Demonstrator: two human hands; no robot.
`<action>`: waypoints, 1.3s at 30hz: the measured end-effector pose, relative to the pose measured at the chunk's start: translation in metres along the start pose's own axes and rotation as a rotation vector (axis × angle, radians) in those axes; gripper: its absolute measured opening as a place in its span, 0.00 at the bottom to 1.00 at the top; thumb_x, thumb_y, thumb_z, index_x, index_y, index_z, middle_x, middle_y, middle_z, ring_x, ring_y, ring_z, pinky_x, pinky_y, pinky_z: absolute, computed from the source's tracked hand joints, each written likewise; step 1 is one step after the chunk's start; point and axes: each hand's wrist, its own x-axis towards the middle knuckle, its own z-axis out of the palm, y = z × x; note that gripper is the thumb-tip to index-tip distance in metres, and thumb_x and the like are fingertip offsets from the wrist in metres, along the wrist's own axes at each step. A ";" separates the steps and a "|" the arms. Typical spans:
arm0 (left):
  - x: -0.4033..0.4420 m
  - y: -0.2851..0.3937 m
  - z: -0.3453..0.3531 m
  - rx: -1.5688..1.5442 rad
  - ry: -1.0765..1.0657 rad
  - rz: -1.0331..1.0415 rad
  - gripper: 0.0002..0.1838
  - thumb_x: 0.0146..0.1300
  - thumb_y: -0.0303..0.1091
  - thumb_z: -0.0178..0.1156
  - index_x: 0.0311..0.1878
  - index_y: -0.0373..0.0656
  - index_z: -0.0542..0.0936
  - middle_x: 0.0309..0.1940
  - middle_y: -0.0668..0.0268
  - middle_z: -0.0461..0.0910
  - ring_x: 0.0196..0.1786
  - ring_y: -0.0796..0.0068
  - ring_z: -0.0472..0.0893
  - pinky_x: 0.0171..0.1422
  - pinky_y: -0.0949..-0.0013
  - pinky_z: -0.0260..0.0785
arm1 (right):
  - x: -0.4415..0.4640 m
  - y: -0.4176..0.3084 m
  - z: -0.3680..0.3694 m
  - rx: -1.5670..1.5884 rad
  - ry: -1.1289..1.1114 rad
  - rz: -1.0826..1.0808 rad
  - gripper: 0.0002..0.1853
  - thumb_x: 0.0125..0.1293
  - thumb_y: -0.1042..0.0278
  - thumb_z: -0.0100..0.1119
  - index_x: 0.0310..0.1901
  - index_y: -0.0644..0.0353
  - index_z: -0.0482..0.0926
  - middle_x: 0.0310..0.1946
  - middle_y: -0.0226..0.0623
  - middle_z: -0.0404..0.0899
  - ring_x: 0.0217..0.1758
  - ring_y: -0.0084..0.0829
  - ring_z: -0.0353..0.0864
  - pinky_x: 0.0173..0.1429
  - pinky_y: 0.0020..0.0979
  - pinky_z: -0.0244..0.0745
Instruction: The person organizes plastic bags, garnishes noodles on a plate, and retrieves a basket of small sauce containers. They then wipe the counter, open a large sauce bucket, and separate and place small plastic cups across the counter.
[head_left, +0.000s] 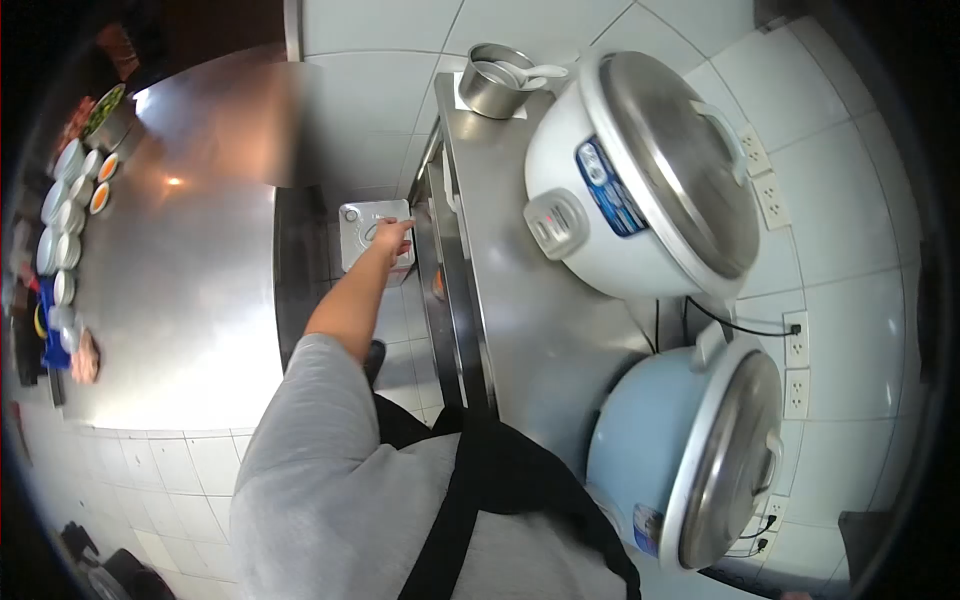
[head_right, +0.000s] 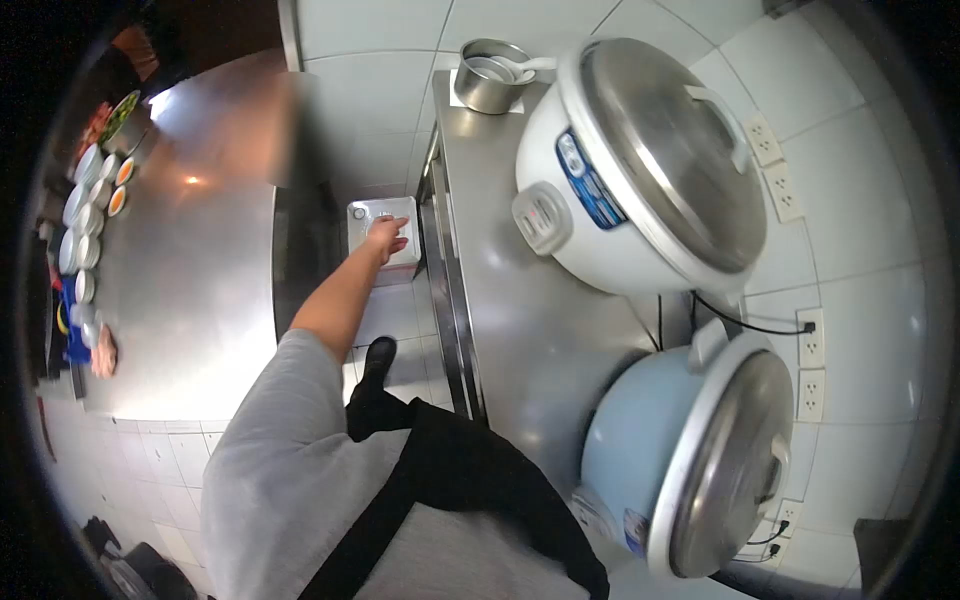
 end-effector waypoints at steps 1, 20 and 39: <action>0.012 -0.001 0.011 0.013 -0.012 -0.023 0.40 0.55 0.44 0.68 0.67 0.48 0.58 0.53 0.56 0.70 0.44 0.61 0.78 0.41 0.63 0.75 | 0.000 -0.019 0.039 0.099 0.040 0.208 0.17 0.67 0.58 0.55 0.46 0.65 0.72 0.28 0.39 0.76 0.29 0.34 0.77 0.29 0.32 0.76; 0.268 -0.012 0.135 0.736 -0.203 0.237 0.38 0.53 0.40 0.60 0.68 0.49 0.61 0.54 0.45 0.75 0.60 0.49 0.74 0.63 0.58 0.66 | -0.055 -0.212 0.429 0.633 -0.746 0.662 0.34 0.52 0.59 0.61 0.63 0.57 0.67 0.70 0.53 0.54 0.73 0.54 0.51 0.72 0.59 0.41; -0.074 -0.100 -0.064 0.073 0.288 0.042 0.30 0.47 0.18 0.54 0.59 0.35 0.69 0.49 0.51 0.79 0.52 0.56 0.80 0.56 0.60 0.71 | -0.025 -0.214 0.411 0.647 -0.640 0.707 0.28 0.64 0.62 0.52 0.67 0.54 0.63 0.71 0.46 0.53 0.74 0.50 0.50 0.73 0.54 0.40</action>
